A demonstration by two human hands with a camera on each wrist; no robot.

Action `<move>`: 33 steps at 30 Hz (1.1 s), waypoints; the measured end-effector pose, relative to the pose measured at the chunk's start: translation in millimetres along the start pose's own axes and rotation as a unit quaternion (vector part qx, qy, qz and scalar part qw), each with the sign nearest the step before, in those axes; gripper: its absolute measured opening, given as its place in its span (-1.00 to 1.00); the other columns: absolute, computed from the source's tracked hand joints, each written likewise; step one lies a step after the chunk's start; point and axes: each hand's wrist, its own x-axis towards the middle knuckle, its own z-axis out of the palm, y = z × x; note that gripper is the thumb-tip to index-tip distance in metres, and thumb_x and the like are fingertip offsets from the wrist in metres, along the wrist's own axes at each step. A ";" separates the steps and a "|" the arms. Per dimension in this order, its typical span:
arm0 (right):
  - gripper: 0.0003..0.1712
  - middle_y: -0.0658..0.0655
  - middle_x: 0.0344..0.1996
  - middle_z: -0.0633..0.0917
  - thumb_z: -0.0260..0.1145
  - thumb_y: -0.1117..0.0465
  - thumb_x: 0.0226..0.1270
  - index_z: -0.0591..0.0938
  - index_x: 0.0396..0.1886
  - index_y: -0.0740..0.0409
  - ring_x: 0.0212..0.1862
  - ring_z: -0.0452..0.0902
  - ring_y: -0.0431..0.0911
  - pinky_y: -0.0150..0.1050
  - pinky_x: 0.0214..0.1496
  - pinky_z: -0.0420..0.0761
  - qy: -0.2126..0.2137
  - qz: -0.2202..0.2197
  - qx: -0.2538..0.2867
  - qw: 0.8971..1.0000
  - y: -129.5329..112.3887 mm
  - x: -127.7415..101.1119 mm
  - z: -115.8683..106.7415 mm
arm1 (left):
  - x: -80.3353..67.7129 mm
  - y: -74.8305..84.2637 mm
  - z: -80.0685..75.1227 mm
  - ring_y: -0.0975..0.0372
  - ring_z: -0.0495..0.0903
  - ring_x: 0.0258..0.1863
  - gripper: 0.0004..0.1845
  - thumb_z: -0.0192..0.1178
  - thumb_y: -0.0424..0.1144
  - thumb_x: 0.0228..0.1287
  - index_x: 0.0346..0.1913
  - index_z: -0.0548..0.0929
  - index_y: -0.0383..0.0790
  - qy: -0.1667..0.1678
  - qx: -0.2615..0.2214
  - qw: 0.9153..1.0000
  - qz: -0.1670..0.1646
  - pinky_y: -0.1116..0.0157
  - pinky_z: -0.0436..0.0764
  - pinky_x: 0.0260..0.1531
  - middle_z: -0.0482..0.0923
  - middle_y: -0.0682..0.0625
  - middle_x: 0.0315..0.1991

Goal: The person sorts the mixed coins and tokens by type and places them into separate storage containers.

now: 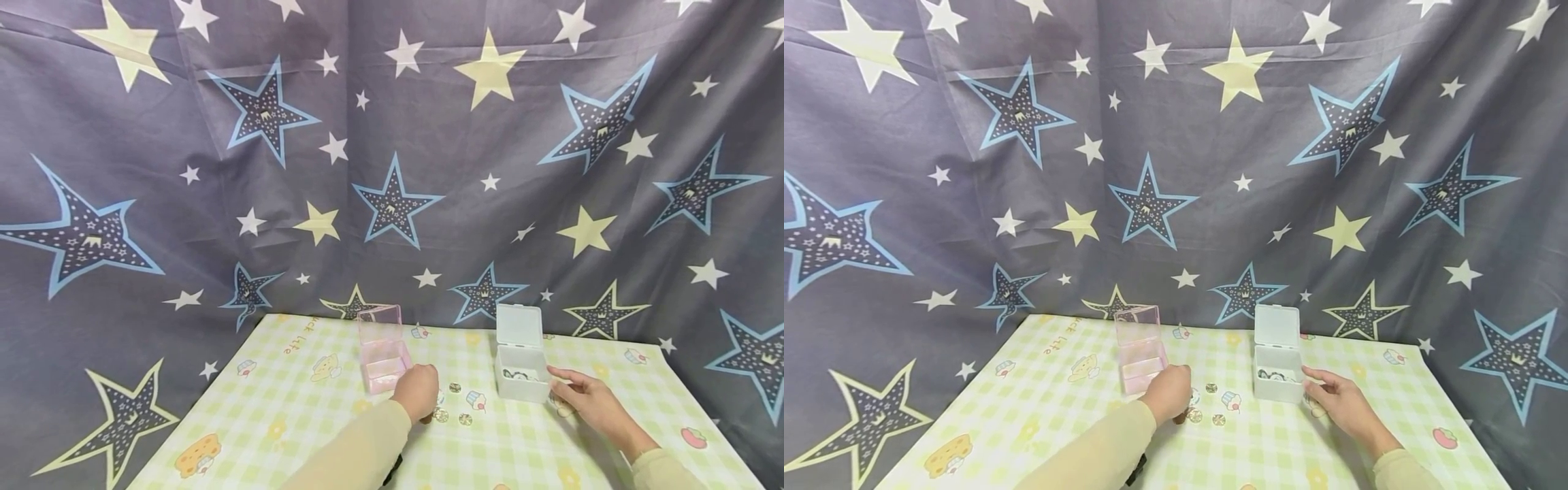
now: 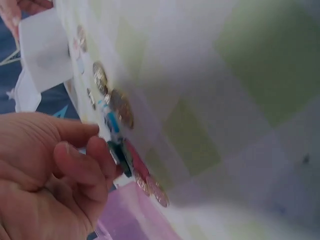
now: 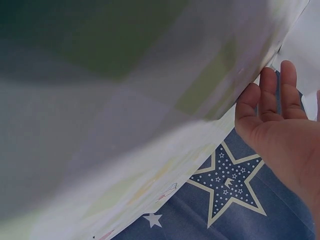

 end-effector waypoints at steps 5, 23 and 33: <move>-0.32 0.22 0.12 0.82 0.27 -0.09 0.65 0.49 0.56 0.18 -0.03 0.70 -0.33 -0.44 0.03 0.60 0.003 0.000 -0.005 1.000 -0.8 0.8 0.7 | -3.0 6.0 4.9 0.05 0.79 -0.42 -0.90 0.33 -0.45 0.34 -0.37 0.71 -0.31 0.041 0.013 0.998 -0.043 0.13 0.81 -0.38 0.77 -0.15 -0.41; -0.31 0.21 0.11 0.83 0.27 -0.11 0.64 0.48 0.56 0.17 0.00 0.71 -0.28 -0.44 0.05 0.58 0.000 0.011 -0.010 1.000 0.8 0.6 -0.1 | 8.1 -2.5 28.6 0.08 0.64 -0.30 -0.62 0.63 -0.06 0.14 -0.31 0.77 -0.35 0.027 -0.078 0.993 -0.084 0.08 0.76 -0.22 0.65 -0.15 -0.29; -0.31 0.22 0.13 0.82 0.27 -0.09 0.64 0.48 0.56 0.18 0.01 0.70 -0.30 -0.44 0.06 0.58 -0.002 0.009 -0.006 1.000 1.2 0.4 0.5 | 10.5 5.0 32.0 -0.02 0.66 -0.21 -0.59 0.65 -0.15 0.07 -0.22 0.72 -0.40 0.049 -0.095 0.989 -0.102 -0.01 0.78 -0.20 0.62 -0.24 -0.24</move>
